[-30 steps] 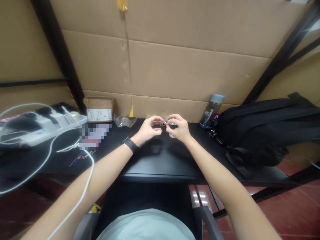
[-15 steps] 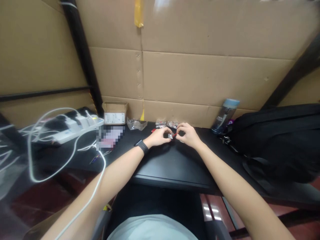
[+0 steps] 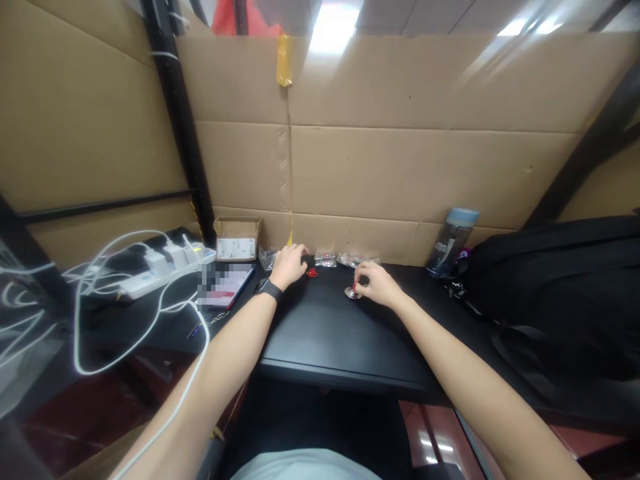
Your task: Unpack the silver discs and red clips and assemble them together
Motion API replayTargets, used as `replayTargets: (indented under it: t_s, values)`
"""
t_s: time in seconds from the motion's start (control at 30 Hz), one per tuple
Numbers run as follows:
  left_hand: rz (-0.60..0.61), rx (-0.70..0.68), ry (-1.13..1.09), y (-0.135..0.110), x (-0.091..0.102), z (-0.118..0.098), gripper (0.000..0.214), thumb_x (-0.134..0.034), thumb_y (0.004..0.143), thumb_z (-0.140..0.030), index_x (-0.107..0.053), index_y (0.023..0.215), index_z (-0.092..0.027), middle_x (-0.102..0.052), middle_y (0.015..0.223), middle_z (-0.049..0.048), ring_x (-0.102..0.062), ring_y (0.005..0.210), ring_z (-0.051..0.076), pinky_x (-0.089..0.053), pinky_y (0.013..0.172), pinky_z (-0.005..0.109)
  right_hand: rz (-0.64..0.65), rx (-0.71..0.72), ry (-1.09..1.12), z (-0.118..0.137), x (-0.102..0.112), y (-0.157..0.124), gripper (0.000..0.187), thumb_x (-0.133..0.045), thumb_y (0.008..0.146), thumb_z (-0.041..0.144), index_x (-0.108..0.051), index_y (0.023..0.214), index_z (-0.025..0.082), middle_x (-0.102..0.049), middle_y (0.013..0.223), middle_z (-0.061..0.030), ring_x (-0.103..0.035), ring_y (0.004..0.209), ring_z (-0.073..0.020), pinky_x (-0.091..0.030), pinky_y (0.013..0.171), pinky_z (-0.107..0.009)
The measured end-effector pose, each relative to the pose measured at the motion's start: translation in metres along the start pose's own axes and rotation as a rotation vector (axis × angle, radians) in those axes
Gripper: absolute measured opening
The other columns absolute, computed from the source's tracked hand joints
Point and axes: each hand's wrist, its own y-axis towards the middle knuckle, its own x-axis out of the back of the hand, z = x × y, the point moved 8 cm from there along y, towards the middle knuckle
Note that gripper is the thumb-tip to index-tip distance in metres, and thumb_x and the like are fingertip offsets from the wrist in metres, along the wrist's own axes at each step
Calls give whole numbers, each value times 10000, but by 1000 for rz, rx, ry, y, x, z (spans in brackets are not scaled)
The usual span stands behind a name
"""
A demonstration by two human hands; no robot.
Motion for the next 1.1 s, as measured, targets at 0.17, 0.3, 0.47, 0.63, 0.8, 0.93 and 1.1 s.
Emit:
replayTargets:
  t_s: [0.17, 0.3, 0.47, 0.63, 0.8, 0.93, 1.1]
  values:
    - [213, -120, -275, -8, -32, -31, 321, -606, 801, -128, -699, 1099, -201, -747, 1062, 56, -690, 980, 209, -521, 913, 319, 22, -58, 22, -18, 16, -1, 241, -594, 779, 70, -746, 924, 187, -720, 986, -66, -651, 865, -191, -502, 839, -313]
    - [357, -324, -371, -26, -58, -86, 450, -637, 865, -234, -642, 1314, -199, -728, 1211, 73, -681, 1073, 210, -508, 962, 308, 254, -119, -34, -40, 17, -11, 428, -702, 721, 110, -764, 1133, 209, -753, 1110, -69, -674, 872, -213, -509, 807, -304]
    - [377, -446, -257, -39, -68, -117, 288, -619, 943, -364, -722, 1196, -274, -744, 1145, 51, -673, 1066, 231, -483, 945, 331, 405, -152, -31, -45, 6, -17, 258, -676, 789, 130, -816, 990, 213, -802, 925, -47, -725, 831, -216, -514, 786, -283]
    - [345, -420, -210, -38, -66, -115, 102, -697, 886, -281, -777, 943, -251, -770, 948, 33, -679, 946, 230, -465, 897, 320, 391, -166, -9, -44, 0, -15, 176, -659, 816, 127, -814, 855, 202, -797, 792, -32, -737, 748, -200, -517, 750, -270]
    - [274, -262, -385, -30, -57, -102, 127, -642, 901, -222, -765, 873, -210, -769, 885, 46, -688, 859, 206, -479, 860, 302, 250, -199, 62, -44, 6, -13, 135, -661, 849, 178, -785, 802, 200, -784, 771, -26, -726, 726, -191, -512, 724, -276]
    - [181, 134, -835, -19, -61, -65, 168, -662, 895, -302, -746, 875, -158, -770, 893, 89, -701, 840, 205, -510, 858, 318, -37, -247, 157, -37, 27, -7, 139, -647, 886, 243, -770, 840, 197, -786, 827, -44, -722, 759, -197, -531, 763, -310]
    - [205, 306, -1114, -17, -75, -51, 306, -735, 834, -412, -770, 889, -113, -782, 950, 143, -712, 893, 222, -509, 941, 371, -407, -180, 169, -2, 52, -4, 148, -630, 915, 276, -748, 887, 192, -757, 896, -73, -694, 757, -193, -545, 731, -318]
